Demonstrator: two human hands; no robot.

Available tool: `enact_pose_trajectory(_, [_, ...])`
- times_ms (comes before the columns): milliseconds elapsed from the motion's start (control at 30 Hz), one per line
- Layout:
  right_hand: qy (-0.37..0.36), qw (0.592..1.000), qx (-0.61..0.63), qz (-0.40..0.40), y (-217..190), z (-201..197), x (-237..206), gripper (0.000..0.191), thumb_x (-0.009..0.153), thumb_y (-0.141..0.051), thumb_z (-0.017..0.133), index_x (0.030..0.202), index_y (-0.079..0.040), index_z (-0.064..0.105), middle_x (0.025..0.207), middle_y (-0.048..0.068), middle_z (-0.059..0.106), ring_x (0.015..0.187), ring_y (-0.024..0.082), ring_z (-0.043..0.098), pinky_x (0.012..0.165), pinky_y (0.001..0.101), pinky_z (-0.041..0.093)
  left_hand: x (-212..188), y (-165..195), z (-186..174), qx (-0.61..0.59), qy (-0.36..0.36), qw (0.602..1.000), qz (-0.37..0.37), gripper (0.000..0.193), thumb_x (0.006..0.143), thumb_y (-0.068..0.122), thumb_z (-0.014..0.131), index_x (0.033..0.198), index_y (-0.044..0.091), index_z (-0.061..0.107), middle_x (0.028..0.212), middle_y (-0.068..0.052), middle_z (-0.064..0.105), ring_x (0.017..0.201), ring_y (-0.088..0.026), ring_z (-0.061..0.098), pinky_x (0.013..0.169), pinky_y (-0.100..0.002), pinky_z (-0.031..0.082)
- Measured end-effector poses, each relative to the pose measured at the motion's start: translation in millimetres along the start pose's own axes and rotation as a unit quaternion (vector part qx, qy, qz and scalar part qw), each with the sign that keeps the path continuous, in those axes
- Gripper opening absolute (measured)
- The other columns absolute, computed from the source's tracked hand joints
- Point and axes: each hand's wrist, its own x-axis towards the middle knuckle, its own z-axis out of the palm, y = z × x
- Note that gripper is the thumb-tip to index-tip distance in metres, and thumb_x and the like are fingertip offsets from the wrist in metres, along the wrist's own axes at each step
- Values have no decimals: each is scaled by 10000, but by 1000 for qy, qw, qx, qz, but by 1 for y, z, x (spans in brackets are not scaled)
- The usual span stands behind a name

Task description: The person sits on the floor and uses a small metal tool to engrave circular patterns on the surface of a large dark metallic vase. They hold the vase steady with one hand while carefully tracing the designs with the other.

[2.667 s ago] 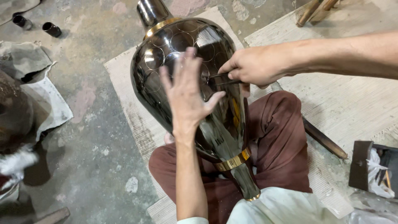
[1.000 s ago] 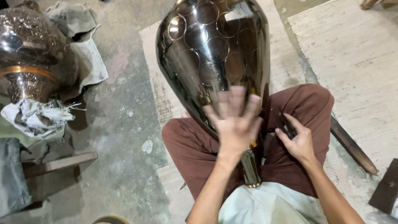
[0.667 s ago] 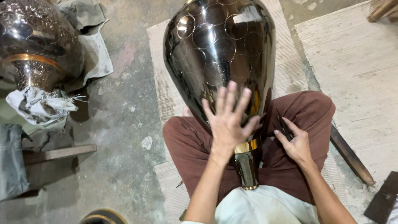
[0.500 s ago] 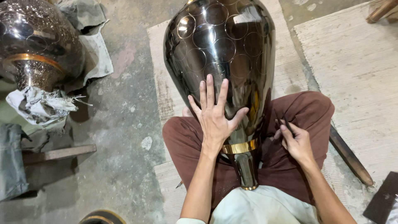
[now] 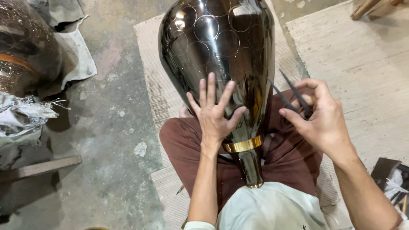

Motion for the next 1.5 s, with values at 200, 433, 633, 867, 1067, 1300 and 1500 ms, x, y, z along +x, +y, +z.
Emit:
enact_pose_trajectory(200, [-1, 1000, -6, 1, 1, 4, -14, 499, 755, -78, 893, 1201, -56, 672, 766, 46, 707, 735, 95, 666, 665, 257, 527, -8, -16, -7, -68, 14, 995, -72, 890, 805, 587, 773, 1563, 263, 437, 1728, -127, 166, 1615, -375, 145, 1261, -732, 71])
enact_pose_trajectory(433, [29, 989, -65, -132, -11, 1, -11, 444, 796, -121, 871, 1219, -78, 744, 959, 81, 753, 781, 129, 721, 662, 262, 553, -13, 3, 10, 0, 63, 998, 12, 333, 979, 274, 746, 1293, 355, 672, 1753, -105, 236, 1647, -381, 189, 1338, -713, 117])
enact_pose_trajectory(633, [-9, 971, -134, -195, -34, 1, 12, 380, 824, -153, 855, 1186, -75, 770, 777, 89, 717, 601, 202, 645, 574, 341, 516, 0, 17, 8, 16, 7, 999, 31, 437, 921, 281, 754, 1337, 388, 668, 1709, -135, 200, 1600, -394, 123, 1251, -744, 75])
enact_pose_trajectory(867, [-38, 957, -197, -207, -48, 3, 25, 366, 847, -213, 827, 1191, -105, 768, 754, 91, 684, 600, 231, 627, 562, 373, 518, 5, 24, 4, 8, 3, 1000, 22, 486, 935, 316, 752, 1395, 413, 631, 1713, -111, 208, 1606, -388, 123, 1261, -731, 88])
enact_pose_trajectory(1067, [-52, 943, -261, -200, -53, 3, 30, 360, 838, -243, 826, 1174, -121, 785, 652, 88, 622, 541, 244, 592, 523, 398, 495, 3, 27, 3, 13, 0, 1000, 19, 481, 939, 330, 743, 1396, 425, 629, 1710, -100, 227, 1604, -385, 147, 1262, -726, 107])
enact_pose_trajectory(1300, [-74, 931, -297, -197, -62, 5, 35, 360, 856, -257, 800, 1176, -95, 775, 631, 90, 630, 516, 237, 606, 499, 392, 499, 5, 29, 1, 12, 1, 1000, 20, 470, 942, 338, 736, 1391, 427, 629, 1708, -103, 232, 1601, -389, 153, 1255, -739, 119])
enact_pose_trajectory(1500, [-85, 914, -323, -232, -68, 5, 40, 324, 884, -245, 775, 1150, -60, 773, 658, 101, 673, 527, 216, 628, 495, 378, 513, 3, 30, 1, 17, -5, 1000, 12, 471, 942, 324, 721, 1394, 425, 634, 1707, -102, 240, 1602, -386, 160, 1261, -734, 115])
